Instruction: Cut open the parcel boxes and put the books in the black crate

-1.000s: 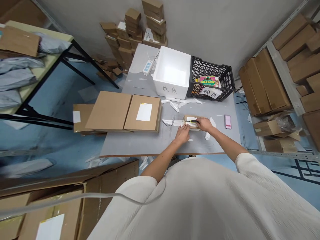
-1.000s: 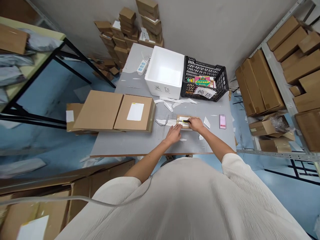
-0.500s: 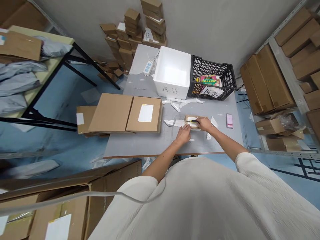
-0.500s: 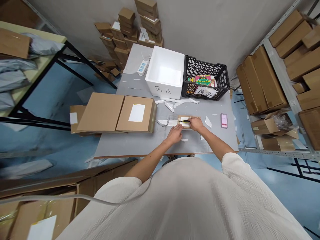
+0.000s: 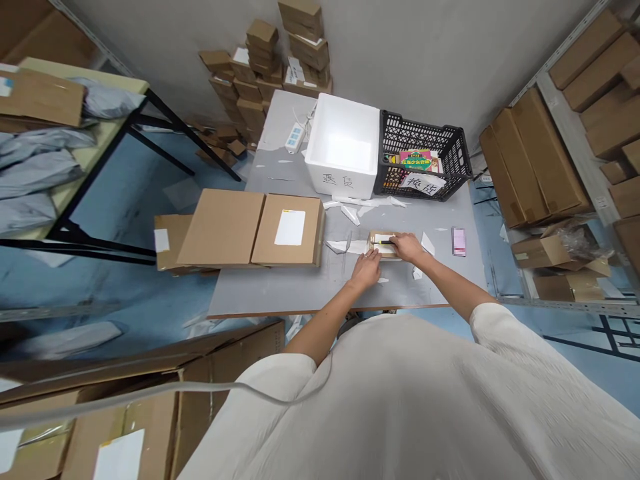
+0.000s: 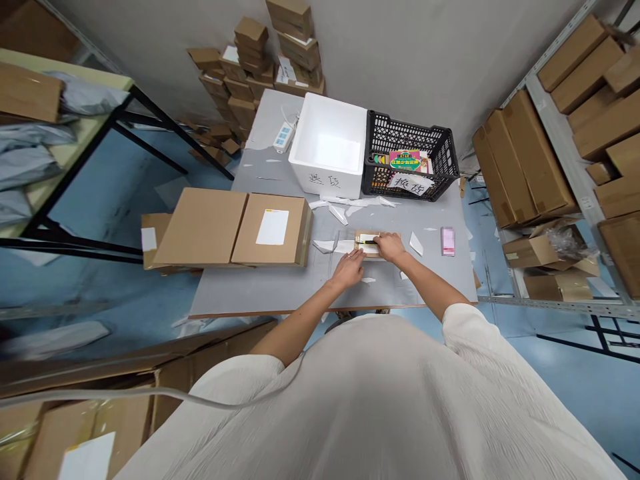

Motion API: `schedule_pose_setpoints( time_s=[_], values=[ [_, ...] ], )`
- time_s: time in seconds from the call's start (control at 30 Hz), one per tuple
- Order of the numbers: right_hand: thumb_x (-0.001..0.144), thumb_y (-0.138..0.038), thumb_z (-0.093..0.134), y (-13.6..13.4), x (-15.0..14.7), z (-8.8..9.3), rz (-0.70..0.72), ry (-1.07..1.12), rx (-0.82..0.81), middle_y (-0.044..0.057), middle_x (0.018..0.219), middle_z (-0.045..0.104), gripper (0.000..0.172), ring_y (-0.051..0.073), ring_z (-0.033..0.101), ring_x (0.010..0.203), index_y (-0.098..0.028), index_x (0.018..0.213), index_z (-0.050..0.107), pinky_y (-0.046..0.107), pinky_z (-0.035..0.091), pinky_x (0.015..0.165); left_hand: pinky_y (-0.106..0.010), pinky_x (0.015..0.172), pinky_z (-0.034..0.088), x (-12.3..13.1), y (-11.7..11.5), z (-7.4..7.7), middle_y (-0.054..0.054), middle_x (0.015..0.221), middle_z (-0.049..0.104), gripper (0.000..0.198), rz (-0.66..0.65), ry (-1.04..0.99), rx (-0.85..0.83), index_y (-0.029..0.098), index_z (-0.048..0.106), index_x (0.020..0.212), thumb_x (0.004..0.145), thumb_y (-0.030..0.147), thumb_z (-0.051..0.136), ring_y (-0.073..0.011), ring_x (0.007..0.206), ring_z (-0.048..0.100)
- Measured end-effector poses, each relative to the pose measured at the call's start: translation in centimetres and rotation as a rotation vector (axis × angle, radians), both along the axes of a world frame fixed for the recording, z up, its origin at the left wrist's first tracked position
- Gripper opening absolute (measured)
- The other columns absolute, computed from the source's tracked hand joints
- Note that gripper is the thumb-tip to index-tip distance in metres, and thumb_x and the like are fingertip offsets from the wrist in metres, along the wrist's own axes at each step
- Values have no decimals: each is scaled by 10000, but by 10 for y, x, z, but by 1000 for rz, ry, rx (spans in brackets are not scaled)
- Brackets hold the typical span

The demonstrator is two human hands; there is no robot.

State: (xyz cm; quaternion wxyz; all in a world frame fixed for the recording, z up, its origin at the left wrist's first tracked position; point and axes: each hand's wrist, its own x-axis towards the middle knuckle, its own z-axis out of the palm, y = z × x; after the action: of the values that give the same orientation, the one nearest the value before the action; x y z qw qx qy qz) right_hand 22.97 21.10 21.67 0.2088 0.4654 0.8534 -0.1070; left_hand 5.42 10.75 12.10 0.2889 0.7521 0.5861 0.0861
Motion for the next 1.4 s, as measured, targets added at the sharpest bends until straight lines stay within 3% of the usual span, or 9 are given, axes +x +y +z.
schedule_pose_setpoints(
  time_s=[0.4,0.63,1.1,1.4],
  values=[
    [1164,-220,418,-9,-2,-8,32,-43,57,215,1448,748,427,345,685,1302,-169,1429,749,422,445,1062,-563,1400,375,0,1,1,-170,1813,502,690,6,4,-5,186,584,1660,972,132,576,-323,1721,427],
    [1149,-197,441,-5,2,-3,15,-59,53,222,1456,745,424,345,685,1301,-176,1418,767,434,424,1066,-569,1403,367,-1,0,3,-150,1819,499,653,9,11,-12,206,584,1647,998,137,545,-297,1728,417],
    [1060,-53,472,1,54,13,-13,-162,75,249,1353,777,447,346,712,1239,-107,1365,793,431,378,990,-512,1396,361,6,3,18,-166,1774,553,631,75,99,-22,187,573,1647,1020,125,539,-294,1677,485],
    [1033,-43,518,8,82,8,-4,-146,106,262,1322,776,438,352,698,1215,-117,1353,807,450,341,1021,-505,1375,367,11,4,15,-164,1764,564,572,105,135,-31,189,626,1579,1015,131,553,-309,1661,497]
  ],
)
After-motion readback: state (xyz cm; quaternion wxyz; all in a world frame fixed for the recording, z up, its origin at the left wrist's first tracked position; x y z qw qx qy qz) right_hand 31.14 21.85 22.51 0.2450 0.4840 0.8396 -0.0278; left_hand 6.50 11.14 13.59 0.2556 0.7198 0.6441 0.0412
